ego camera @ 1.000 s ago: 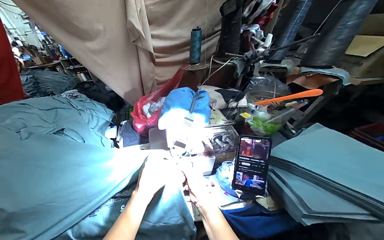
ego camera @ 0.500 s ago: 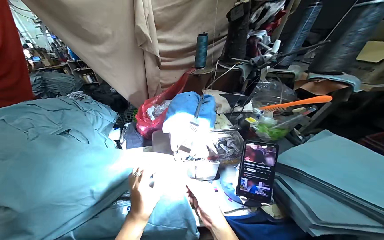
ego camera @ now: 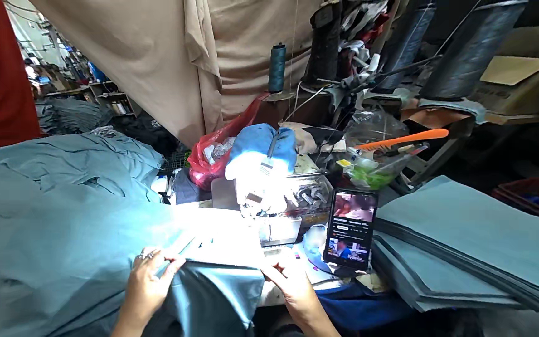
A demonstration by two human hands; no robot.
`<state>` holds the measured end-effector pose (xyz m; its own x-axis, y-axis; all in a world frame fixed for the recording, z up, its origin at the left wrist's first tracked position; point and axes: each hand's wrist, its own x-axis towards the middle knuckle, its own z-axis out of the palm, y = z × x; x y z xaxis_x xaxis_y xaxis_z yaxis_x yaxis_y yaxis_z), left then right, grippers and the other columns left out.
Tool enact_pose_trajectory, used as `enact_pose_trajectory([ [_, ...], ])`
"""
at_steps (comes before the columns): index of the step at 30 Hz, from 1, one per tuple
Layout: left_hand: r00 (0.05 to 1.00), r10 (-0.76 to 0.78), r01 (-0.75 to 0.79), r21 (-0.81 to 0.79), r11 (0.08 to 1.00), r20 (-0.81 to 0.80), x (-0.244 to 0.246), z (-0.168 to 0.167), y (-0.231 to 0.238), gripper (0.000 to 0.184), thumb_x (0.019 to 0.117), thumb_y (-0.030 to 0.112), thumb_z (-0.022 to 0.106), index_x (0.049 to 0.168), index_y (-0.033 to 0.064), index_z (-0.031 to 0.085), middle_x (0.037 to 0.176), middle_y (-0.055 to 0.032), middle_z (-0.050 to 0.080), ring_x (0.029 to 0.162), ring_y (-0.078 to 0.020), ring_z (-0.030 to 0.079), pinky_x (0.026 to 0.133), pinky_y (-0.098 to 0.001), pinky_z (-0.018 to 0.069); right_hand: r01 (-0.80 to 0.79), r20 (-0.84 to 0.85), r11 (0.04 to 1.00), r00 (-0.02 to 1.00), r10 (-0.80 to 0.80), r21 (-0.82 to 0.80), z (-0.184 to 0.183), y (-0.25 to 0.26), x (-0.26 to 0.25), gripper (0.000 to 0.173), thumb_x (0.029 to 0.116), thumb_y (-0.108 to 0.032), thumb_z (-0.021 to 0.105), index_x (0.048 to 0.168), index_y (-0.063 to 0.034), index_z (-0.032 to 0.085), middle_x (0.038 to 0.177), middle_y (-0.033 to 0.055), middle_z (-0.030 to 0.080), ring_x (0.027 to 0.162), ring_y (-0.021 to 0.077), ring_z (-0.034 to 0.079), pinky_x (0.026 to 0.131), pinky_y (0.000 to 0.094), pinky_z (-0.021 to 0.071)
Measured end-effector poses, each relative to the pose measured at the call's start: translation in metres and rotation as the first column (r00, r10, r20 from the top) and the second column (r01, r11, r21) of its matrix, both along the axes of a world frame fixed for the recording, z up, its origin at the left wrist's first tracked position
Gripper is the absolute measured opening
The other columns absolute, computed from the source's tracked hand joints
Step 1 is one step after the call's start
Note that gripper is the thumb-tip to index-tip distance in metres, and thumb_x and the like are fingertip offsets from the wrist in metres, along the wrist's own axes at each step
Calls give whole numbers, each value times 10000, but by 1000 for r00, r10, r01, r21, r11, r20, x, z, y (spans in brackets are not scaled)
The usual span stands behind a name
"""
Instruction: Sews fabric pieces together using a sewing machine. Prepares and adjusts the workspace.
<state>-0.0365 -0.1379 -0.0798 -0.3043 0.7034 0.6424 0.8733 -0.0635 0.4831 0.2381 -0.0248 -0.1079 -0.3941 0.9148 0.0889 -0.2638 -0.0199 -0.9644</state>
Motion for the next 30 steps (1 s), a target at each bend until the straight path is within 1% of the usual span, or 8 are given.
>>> enact_pose_trajectory([
  [3,992,75,-97,-228,969,-103,-3,11,15,158,915,181,710,912,32,765,953,-140,743,1021,-375,681,910,-620,488,17,112,1000,994,-17,2,-11,-8,-8,45,932,-60,662,900,-34,682,776,-14,658,705,51,631,685,225,552],
  [4,983,102,-139,-257,956,-153,6,11,22,146,928,135,691,948,8,759,1004,-182,738,1058,-423,675,920,-645,490,35,139,999,990,-35,2,-17,-9,-11,45,928,-73,670,903,-36,672,770,-19,638,687,41,606,655,216,528],
  [6,964,109,-138,-103,985,-241,34,5,35,179,925,98,632,993,4,767,1054,-189,739,1061,-401,691,933,-582,537,56,168,998,984,-52,-16,-24,-10,-13,61,907,-85,704,922,-35,673,770,-19,626,666,35,582,620,205,504],
  [8,967,-3,14,43,999,-256,65,-2,46,220,949,197,629,1028,76,795,1076,-116,757,1053,-293,707,952,-471,558,49,147,997,988,-41,-55,-26,-10,-11,65,895,-74,733,915,-40,682,775,-13,654,684,46,611,639,213,527],
  [9,961,-77,89,33,996,-264,79,-4,51,258,963,262,623,1092,122,797,1130,-102,752,1089,-282,696,979,-476,541,41,135,997,990,-32,-70,-27,-10,-9,60,892,-74,739,895,-43,686,770,-11,661,692,51,620,649,220,532],
  [11,933,-148,121,-103,987,-328,98,-4,59,358,1005,394,547,1262,237,741,1290,-96,709,1208,-336,652,1029,-606,459,5,129,997,992,6,-81,-26,-12,-6,47,898,-94,732,884,-51,717,779,-18,680,723,44,636,686,226,539],
  [13,903,-162,79,-217,973,-398,103,-5,67,413,1035,415,474,1392,313,655,1420,-63,640,1332,-369,574,1082,-730,339,-35,117,995,992,46,-97,-24,-15,-4,46,907,-89,717,880,-56,736,803,-16,702,759,43,655,719,236,552],
  [30,862,-93,24,-143,989,-498,103,-2,70,369,1007,328,514,1327,288,694,1381,-44,665,1301,-353,600,1019,-710,409,5,161,998,987,5,-62,-20,-15,-4,110,926,-110,695,840,-66,747,763,-37,691,741,20,645,724,228,546],
])
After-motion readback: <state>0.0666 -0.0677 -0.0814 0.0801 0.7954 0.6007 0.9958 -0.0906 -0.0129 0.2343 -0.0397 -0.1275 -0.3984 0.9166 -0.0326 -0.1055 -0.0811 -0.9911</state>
